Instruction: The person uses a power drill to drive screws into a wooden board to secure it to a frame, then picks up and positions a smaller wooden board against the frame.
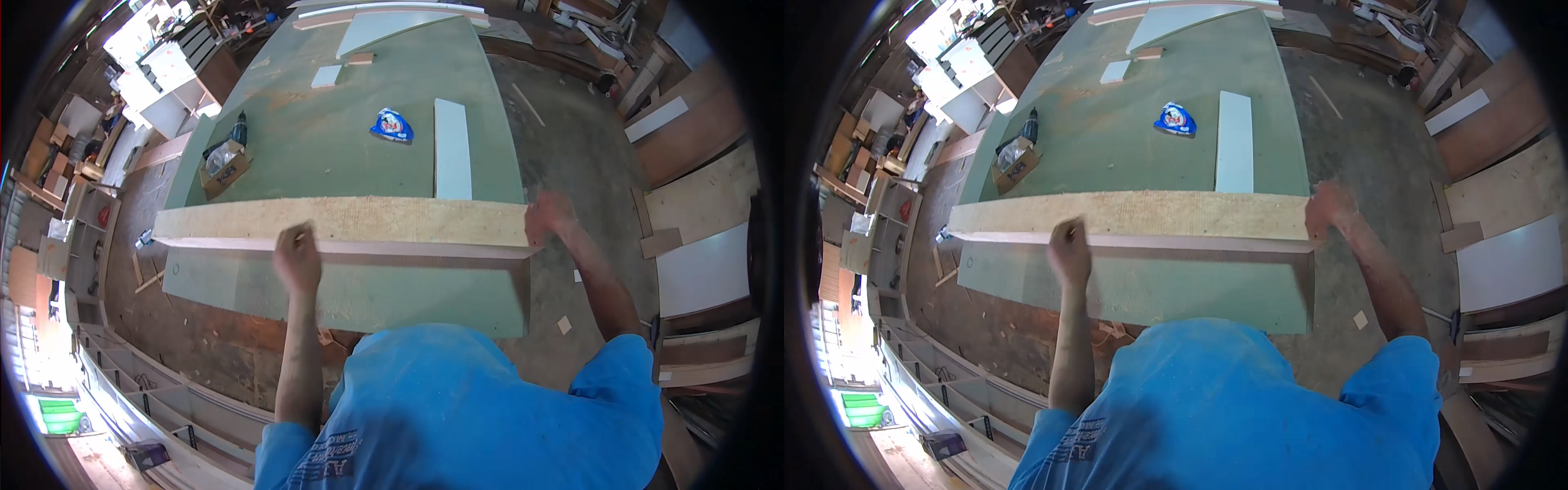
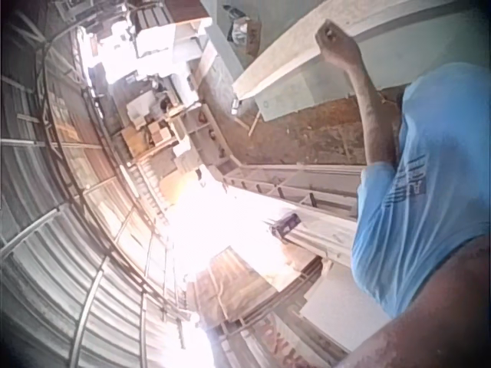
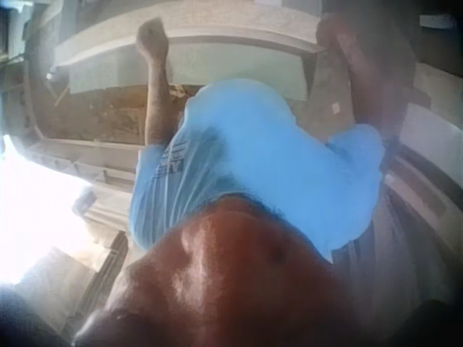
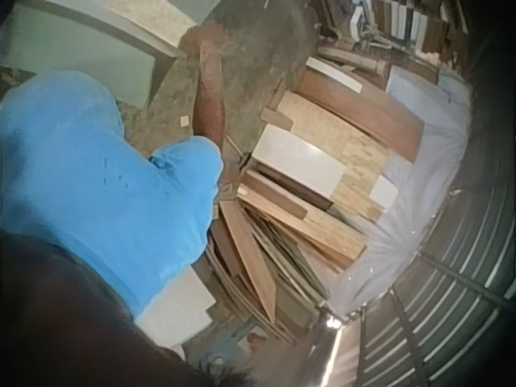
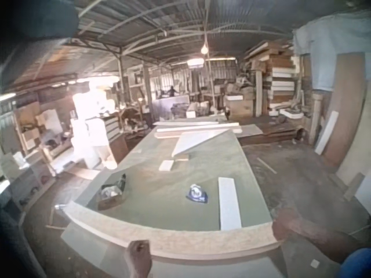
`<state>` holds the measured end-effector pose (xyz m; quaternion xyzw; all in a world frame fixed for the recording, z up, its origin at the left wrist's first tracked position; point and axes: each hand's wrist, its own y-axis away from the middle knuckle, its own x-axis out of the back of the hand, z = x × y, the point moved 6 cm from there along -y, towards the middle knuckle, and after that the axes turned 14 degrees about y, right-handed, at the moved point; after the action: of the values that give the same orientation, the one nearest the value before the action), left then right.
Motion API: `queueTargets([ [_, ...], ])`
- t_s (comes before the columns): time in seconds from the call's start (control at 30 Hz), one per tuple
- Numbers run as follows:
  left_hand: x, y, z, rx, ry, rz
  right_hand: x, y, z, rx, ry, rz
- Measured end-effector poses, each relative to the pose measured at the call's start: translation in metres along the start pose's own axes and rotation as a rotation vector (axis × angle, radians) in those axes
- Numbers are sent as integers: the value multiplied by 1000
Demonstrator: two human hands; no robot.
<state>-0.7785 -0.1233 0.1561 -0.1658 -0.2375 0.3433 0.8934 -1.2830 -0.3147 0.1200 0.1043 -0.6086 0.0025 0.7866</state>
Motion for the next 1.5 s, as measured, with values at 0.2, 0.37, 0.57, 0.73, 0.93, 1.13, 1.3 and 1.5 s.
queueTargets([
  [0.2, -220, -62, -8, 148, -15, -563, -55, -16, 16, 152, 22, 203],
  [0.37, -346, -67, -54, 387, -206, -824, 7, 14, -3, -5, -171, 117],
  [0.57, -416, -45, -72, 625, -289, -921, 5, 8, 2, -3, -123, -38],
  [0.73, -424, -38, -103, 826, -68, -862, 12, 9, -6, 103, -101, 175],
  [0.93, -444, -36, -101, 829, 232, -755, -13, 2, 11, 2, -231, -11],
  [1.13, -448, -78, -117, 700, 253, -545, -5, 3, 1, 81, -266, 157],
  [1.3, -408, -144, -34, 217, 38, -195, -13, 9, 2, 9, -178, 193],
  [1.5, -301, -203, 62, -90, 110, -72, 5, 16, -2, -48, -254, 92],
])
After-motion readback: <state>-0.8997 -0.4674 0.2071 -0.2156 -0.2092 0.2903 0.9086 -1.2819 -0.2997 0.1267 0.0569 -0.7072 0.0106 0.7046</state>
